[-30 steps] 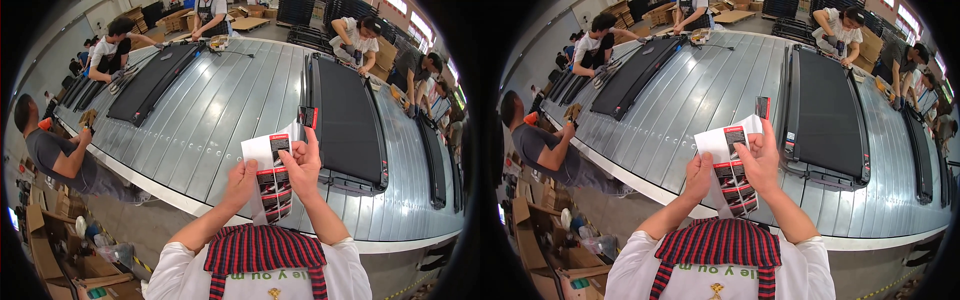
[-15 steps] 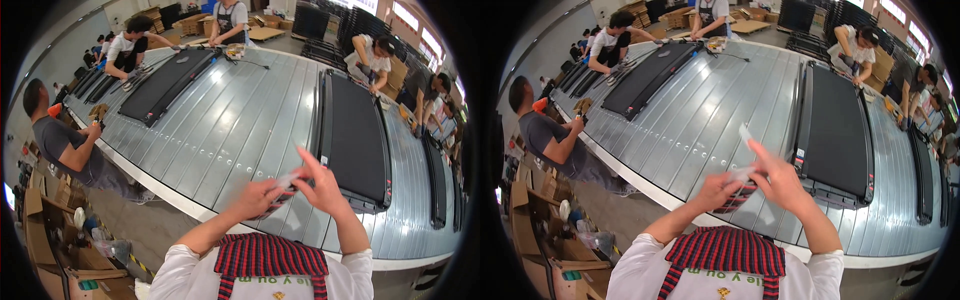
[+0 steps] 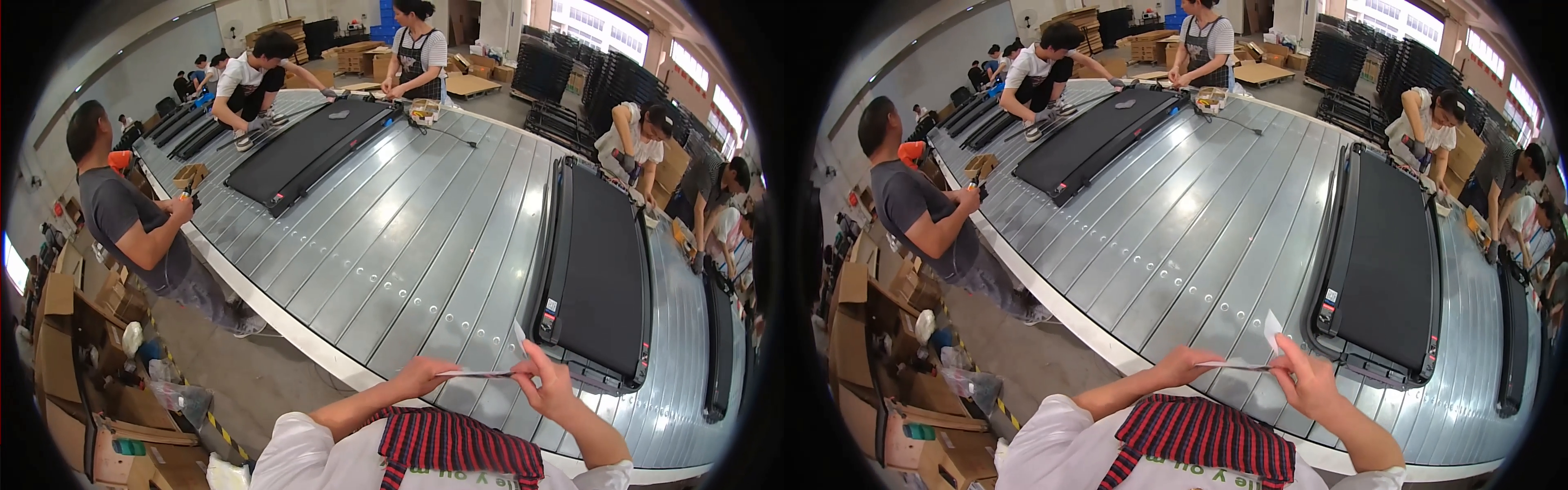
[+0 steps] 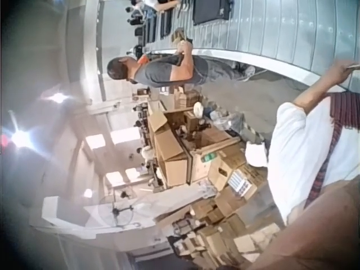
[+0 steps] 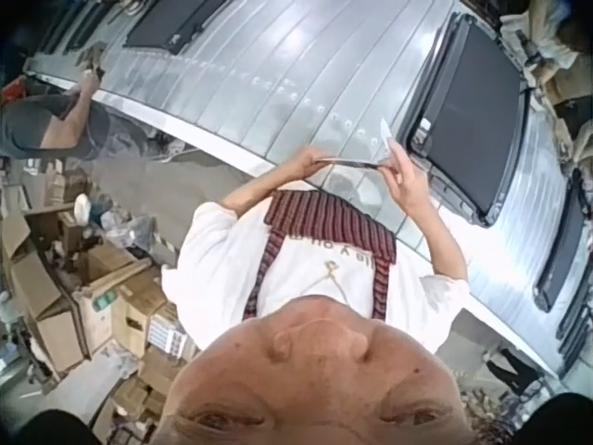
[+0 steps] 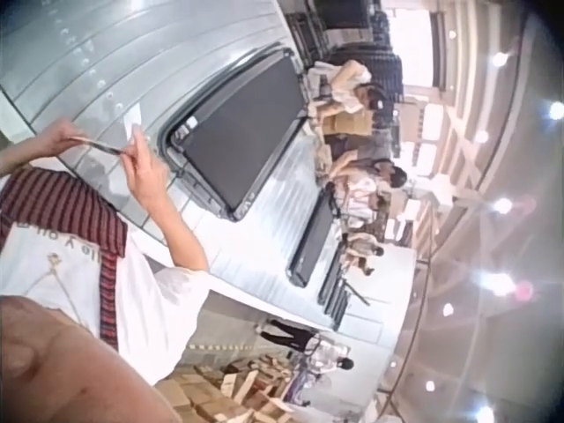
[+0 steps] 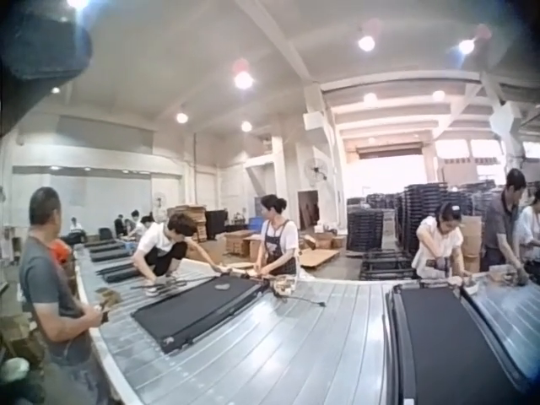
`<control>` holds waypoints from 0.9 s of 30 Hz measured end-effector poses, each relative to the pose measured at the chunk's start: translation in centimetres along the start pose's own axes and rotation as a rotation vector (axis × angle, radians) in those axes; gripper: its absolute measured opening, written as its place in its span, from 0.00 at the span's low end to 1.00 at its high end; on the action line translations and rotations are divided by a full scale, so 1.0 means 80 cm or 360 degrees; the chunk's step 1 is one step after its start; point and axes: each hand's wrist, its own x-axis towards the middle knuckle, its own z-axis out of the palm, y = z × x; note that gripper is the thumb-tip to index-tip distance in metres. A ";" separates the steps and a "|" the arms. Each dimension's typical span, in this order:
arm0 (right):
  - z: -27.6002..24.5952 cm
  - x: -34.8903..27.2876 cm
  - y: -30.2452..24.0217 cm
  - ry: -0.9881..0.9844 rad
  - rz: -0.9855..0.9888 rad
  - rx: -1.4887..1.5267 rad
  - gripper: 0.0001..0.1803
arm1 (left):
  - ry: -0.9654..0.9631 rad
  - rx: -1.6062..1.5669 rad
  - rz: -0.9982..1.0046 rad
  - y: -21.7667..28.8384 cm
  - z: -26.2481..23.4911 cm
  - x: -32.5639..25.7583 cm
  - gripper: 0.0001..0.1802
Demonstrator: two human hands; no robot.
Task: Applying product labels and stickers to treadmills on a factory assembly line.
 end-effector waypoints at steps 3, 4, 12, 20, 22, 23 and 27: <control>0.011 -0.008 0.002 0.0066 0.0034 -0.0121 0.33 | -0.0167 0.0149 -0.0133 -0.007 -0.003 -0.005 0.11; 0.015 -0.003 -0.002 0.0067 0.0031 -0.0127 0.33 | -0.0165 0.0149 -0.0127 -0.006 -0.004 -0.004 0.11; 0.033 0.010 -0.021 0.0097 -0.0206 -0.0423 0.31 | -0.0198 0.0259 -0.0099 -0.019 -0.002 0.006 0.11; 0.054 0.012 -0.018 0.0190 0.0164 -0.0548 0.33 | -0.0233 0.0208 -0.0052 -0.049 -0.021 0.000 0.11; 0.057 0.007 -0.016 0.0168 0.0351 -0.0615 0.34 | -0.0180 0.0098 -0.0080 -0.057 -0.029 0.001 0.11; 0.059 0.004 -0.014 0.0145 0.0535 -0.0669 0.35 | -0.0184 0.0092 -0.0068 -0.061 -0.033 0.001 0.11; 0.069 -0.002 -0.015 0.0296 0.0834 -0.0398 0.37 | -0.0121 -0.0045 -0.0206 -0.084 -0.048 0.004 0.11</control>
